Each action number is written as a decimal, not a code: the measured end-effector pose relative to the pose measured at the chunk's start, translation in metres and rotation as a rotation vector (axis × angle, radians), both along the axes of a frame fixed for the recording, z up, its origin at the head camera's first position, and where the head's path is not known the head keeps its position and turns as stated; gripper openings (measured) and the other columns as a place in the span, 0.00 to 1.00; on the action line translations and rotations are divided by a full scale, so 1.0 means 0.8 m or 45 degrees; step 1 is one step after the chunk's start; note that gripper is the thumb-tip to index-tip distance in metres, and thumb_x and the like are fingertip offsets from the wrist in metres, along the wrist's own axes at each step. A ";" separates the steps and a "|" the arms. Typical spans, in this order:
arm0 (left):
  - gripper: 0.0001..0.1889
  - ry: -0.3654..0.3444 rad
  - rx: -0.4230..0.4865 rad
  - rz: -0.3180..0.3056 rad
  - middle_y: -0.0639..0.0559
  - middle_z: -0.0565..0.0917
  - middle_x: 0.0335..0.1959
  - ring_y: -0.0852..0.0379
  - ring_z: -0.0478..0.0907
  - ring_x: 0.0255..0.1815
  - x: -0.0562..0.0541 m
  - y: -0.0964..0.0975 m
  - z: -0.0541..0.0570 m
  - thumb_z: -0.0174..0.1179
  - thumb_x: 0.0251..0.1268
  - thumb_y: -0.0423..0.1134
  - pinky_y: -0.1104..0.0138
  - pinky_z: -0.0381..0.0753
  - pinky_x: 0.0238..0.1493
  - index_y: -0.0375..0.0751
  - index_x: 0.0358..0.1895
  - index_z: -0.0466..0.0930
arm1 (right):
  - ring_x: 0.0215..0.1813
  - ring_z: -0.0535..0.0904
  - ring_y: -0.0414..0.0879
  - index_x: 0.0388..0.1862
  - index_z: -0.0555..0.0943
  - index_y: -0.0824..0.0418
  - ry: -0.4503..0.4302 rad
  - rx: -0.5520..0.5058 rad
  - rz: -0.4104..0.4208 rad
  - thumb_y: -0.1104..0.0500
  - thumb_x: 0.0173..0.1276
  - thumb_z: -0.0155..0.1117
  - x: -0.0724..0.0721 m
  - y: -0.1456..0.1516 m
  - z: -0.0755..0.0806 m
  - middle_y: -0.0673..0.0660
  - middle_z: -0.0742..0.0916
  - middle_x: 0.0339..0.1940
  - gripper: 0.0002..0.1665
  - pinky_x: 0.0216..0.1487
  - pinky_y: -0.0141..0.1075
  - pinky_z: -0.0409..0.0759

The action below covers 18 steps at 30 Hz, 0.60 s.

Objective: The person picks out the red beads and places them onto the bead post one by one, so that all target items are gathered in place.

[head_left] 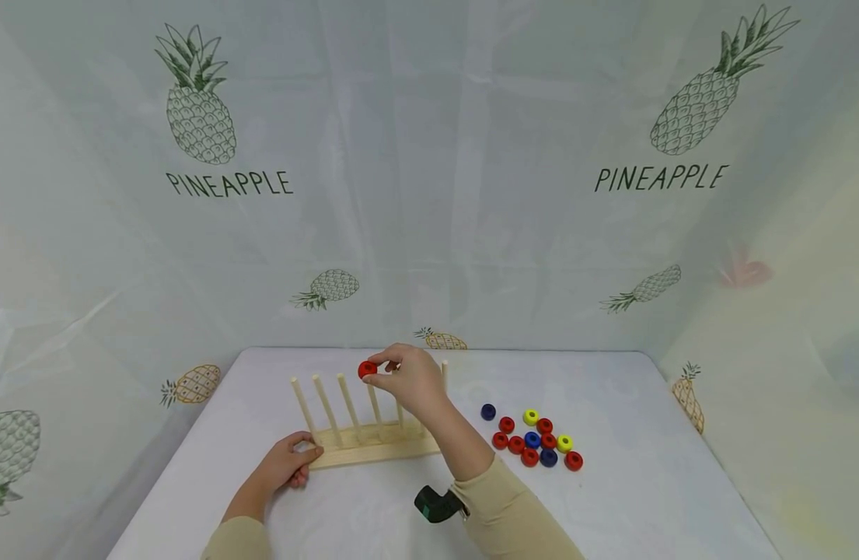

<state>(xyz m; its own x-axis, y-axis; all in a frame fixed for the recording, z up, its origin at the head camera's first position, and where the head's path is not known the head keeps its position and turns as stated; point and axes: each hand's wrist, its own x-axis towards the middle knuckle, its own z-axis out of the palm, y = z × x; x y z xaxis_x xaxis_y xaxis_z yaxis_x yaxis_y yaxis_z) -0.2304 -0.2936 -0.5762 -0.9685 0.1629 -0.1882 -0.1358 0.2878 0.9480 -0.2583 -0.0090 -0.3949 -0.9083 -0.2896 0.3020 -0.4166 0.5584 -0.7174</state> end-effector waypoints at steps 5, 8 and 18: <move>0.21 -0.005 0.009 0.003 0.56 0.74 0.13 0.66 0.71 0.11 0.001 0.000 0.001 0.59 0.71 0.40 0.73 0.72 0.16 0.27 0.55 0.66 | 0.37 0.76 0.37 0.41 0.89 0.47 -0.044 -0.011 -0.012 0.49 0.54 0.79 -0.001 -0.001 0.002 0.40 0.85 0.38 0.15 0.31 0.32 0.74; 0.21 -0.003 0.004 0.004 0.56 0.74 0.13 0.66 0.71 0.12 0.000 0.000 0.000 0.59 0.71 0.40 0.73 0.72 0.16 0.27 0.56 0.65 | 0.35 0.75 0.36 0.41 0.89 0.46 -0.070 -0.024 -0.021 0.48 0.54 0.79 -0.002 -0.001 0.002 0.39 0.84 0.36 0.14 0.29 0.32 0.73; 0.22 -0.014 -0.015 0.015 0.56 0.74 0.12 0.66 0.71 0.11 0.001 0.002 0.001 0.59 0.71 0.40 0.73 0.72 0.15 0.27 0.57 0.65 | 0.32 0.74 0.36 0.41 0.90 0.46 -0.093 -0.021 -0.026 0.48 0.53 0.79 -0.003 -0.002 0.004 0.40 0.83 0.34 0.15 0.26 0.31 0.72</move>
